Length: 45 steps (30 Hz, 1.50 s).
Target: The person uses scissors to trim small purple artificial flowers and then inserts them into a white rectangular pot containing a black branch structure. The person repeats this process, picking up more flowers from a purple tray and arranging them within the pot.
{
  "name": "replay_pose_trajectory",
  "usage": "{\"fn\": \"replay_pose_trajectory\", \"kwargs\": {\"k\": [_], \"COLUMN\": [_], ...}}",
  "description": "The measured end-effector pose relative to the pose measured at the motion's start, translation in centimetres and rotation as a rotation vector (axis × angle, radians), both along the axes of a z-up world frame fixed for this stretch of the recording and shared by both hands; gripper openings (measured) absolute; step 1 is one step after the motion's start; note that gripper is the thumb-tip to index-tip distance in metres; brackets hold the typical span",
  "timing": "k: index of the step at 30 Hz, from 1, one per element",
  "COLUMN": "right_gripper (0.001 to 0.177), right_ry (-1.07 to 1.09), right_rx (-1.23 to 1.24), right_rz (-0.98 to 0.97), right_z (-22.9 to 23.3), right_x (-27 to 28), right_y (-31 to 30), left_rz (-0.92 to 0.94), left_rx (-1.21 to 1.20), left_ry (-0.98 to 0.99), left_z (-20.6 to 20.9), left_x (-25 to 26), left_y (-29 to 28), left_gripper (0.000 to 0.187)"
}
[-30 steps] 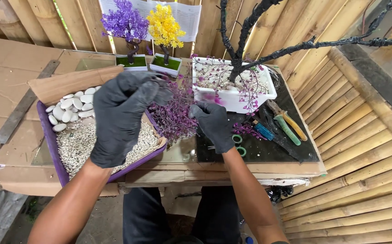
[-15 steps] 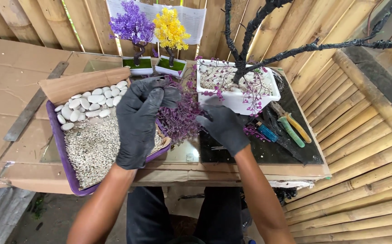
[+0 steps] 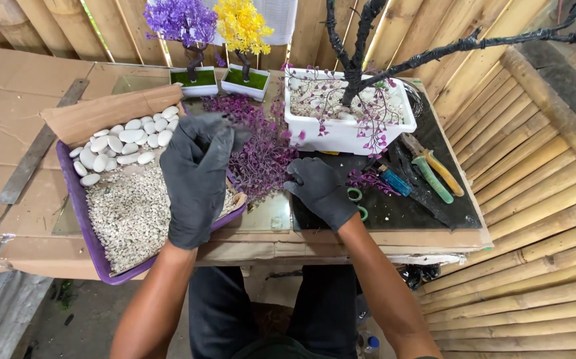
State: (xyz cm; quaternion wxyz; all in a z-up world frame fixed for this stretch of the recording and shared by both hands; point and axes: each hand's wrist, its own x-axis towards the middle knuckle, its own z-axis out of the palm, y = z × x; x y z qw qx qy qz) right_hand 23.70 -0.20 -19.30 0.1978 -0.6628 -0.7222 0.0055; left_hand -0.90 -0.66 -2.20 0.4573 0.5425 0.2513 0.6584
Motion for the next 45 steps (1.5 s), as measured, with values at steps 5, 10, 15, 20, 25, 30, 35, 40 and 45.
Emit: {"fn": "replay_pose_trajectory", "kwargs": {"k": [5,10,15,20,25,30,35,40,45], "right_gripper": [0.014,0.009,0.046,0.025,0.017,0.009,0.006,0.005,0.004], "right_ry": [0.225,0.071,0.08,0.148,0.213,0.759,0.971,1.003,1.024], "right_rx": [0.073,0.11,0.06,0.057,-0.017,0.44,0.802,0.956,1.029], "right_rz": [0.093,-0.019,-0.016,-0.11,-0.259,-0.244,-0.211,-0.296,-0.267], "right_z": [2.2,5.0,9.9,7.4,9.9,13.9,12.9,9.5,9.6], "right_x": [-0.3,-2.3,-6.0,-6.2,-7.6,-8.7,-5.2,-1.0,0.8], "right_y": [-0.5,0.0,3.5,8.3,5.8,-0.3,-3.8,-5.2,-6.5], "left_rz": [0.317,0.56,0.636,0.65,0.659,0.674,0.646,0.66,0.505], "left_rx": [0.16,0.203,0.258,0.289,0.293,0.355,0.433,0.515,0.522], "left_ry": [0.225,0.235,0.28,0.269,0.253,0.238,0.259,0.277,0.586], "left_z": [-1.8,-2.0,-2.6,-4.1,-6.2,-6.8,-7.7,-11.7,-12.8], "left_x": [-2.0,-3.5,-4.6,-6.4,-6.8,-6.0,-2.5,3.6,7.2], "left_y": [0.6,0.3,-0.8,-1.4,-0.8,-0.8,-1.1,0.5,0.7], "left_gripper": [0.007,0.012,0.011,0.009,0.01,0.009,0.009,0.014,0.013]}}
